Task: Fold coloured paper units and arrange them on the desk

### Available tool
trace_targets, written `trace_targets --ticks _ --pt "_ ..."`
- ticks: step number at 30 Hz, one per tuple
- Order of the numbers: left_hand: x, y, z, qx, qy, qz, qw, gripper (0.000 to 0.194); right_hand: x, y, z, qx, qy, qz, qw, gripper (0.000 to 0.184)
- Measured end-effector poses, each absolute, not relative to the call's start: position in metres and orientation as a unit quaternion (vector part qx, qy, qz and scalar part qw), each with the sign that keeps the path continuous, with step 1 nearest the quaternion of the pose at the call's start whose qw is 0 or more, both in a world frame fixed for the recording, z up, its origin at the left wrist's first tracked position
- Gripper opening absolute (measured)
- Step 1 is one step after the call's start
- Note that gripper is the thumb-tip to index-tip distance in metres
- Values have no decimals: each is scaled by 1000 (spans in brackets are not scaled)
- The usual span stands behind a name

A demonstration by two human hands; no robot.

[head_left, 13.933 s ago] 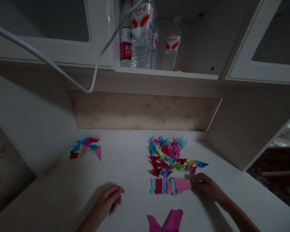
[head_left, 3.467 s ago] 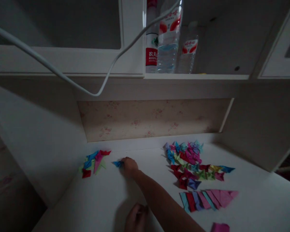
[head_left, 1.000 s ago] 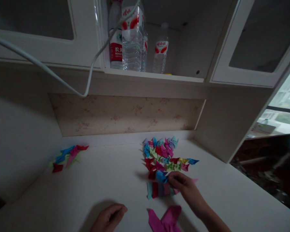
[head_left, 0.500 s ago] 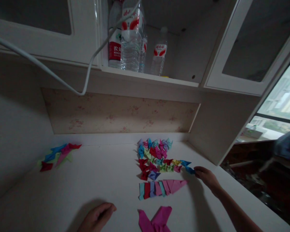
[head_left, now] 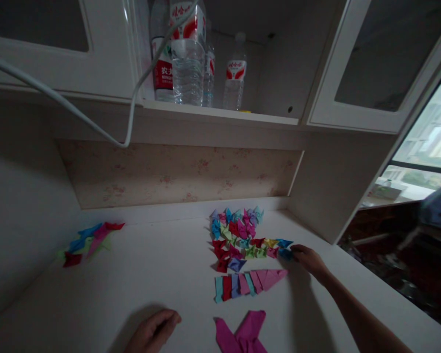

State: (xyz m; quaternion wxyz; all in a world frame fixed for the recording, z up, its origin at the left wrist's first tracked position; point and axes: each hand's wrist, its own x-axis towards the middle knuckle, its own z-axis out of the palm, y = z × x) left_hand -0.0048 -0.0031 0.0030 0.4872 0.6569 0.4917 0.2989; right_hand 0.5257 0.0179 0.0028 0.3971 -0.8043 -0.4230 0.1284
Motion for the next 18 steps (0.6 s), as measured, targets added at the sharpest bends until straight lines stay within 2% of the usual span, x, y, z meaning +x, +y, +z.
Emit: trace_targets --ticks 13,15,18 --pt "-5 -6 6 653 480 326 487 34 497 -4 14 -802 -396 118 431 50" --pt "-5 -7 6 649 475 333 492 32 478 -13 19 -787 -374 135 471 50" --pt "-5 -7 3 641 469 340 504 32 429 -26 31 -717 -335 202 577 44"
